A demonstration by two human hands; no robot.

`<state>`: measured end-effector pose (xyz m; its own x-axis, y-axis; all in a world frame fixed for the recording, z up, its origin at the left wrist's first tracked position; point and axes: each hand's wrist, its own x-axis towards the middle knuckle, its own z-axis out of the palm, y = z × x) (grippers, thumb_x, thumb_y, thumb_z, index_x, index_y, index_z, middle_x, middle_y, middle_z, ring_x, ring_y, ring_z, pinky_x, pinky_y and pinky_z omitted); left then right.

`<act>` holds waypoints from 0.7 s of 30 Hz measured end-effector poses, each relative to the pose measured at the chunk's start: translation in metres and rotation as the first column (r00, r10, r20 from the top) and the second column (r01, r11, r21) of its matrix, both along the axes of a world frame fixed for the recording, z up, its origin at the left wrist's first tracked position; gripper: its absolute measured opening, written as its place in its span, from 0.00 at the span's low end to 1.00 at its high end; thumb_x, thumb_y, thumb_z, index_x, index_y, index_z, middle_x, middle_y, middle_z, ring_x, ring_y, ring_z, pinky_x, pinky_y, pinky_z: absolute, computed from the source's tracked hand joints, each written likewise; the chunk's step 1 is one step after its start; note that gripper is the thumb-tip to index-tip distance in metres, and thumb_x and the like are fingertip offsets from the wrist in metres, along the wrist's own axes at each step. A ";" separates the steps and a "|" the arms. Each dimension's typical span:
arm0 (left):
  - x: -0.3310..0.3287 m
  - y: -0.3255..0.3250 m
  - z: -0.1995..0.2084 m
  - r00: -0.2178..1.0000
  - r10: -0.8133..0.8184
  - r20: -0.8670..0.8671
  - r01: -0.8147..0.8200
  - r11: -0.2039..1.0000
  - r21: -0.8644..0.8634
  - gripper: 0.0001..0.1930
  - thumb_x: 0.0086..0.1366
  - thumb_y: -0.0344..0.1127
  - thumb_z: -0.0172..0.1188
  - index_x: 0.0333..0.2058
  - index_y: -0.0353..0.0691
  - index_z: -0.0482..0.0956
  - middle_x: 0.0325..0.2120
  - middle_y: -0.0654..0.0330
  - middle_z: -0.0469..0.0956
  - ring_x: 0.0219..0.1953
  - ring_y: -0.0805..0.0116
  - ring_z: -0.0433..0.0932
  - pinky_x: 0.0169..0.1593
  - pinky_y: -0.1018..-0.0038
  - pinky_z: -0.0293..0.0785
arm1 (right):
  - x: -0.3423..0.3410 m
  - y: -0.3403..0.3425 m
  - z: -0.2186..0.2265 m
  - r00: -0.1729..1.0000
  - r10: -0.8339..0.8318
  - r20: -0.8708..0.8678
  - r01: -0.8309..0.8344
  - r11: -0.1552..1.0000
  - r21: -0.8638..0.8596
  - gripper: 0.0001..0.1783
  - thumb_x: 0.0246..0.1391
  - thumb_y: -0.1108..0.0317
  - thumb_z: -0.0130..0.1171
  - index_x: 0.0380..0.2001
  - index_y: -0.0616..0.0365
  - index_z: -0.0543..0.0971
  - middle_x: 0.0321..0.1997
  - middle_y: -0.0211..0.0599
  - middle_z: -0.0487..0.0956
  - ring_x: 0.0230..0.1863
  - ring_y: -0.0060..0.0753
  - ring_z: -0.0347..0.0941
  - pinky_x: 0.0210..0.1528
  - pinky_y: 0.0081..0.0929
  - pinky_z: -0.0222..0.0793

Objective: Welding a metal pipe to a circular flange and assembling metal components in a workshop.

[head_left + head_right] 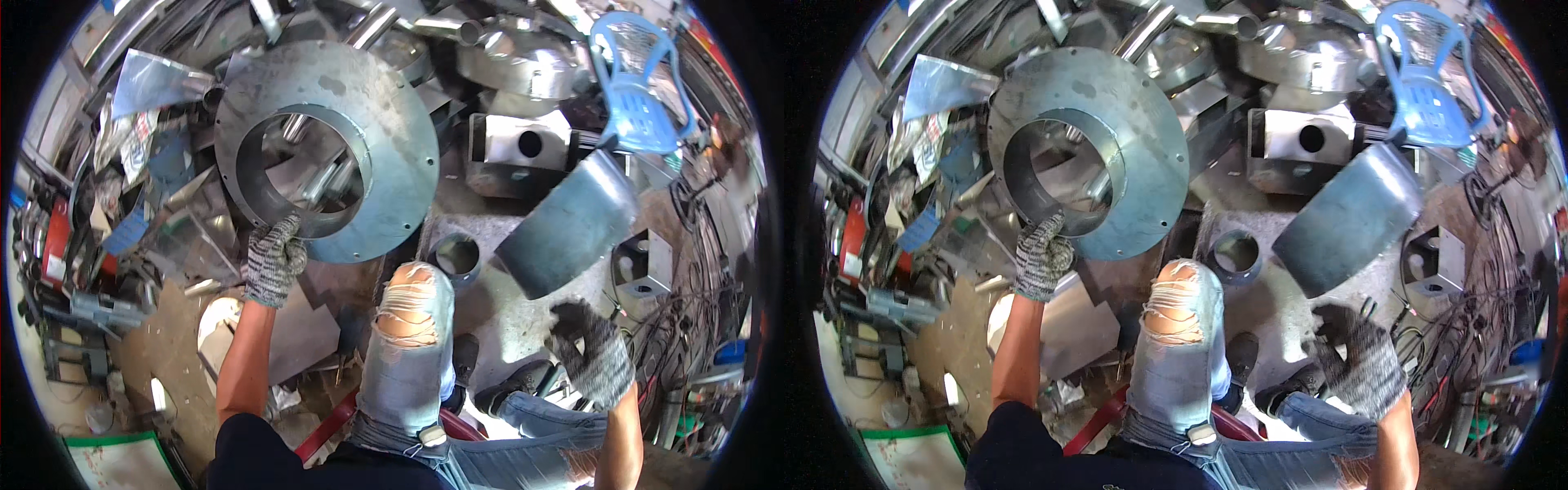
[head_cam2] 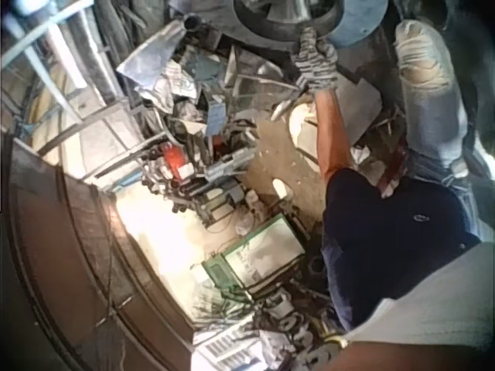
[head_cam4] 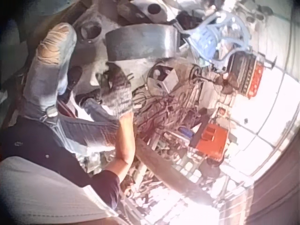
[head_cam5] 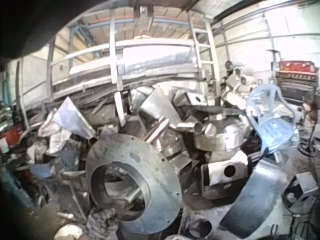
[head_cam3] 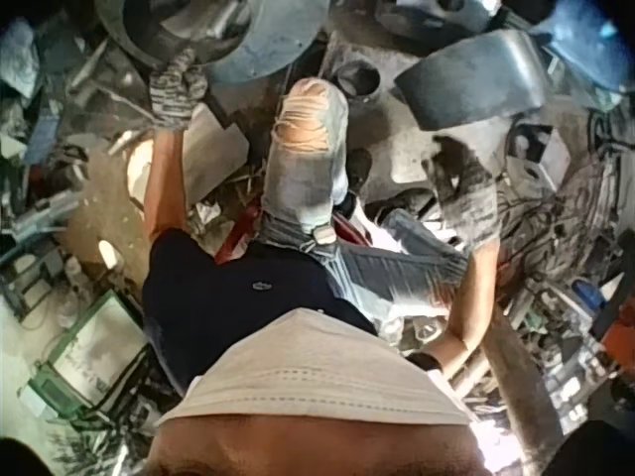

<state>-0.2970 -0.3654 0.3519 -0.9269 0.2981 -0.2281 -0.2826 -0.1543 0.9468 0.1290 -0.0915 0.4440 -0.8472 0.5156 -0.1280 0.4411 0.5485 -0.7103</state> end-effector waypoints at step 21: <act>0.190 0.166 0.105 0.015 -0.374 -0.927 0.161 0.916 -0.367 0.19 0.76 0.30 0.57 0.63 0.34 0.79 0.60 0.48 0.83 0.59 0.53 0.83 0.65 0.57 0.78 | 0.151 0.044 -0.052 -0.045 -0.895 -0.443 0.619 0.323 -0.716 0.35 0.71 0.41 0.63 0.52 0.70 0.82 0.40 0.49 0.87 0.31 0.38 0.78 0.40 0.34 0.76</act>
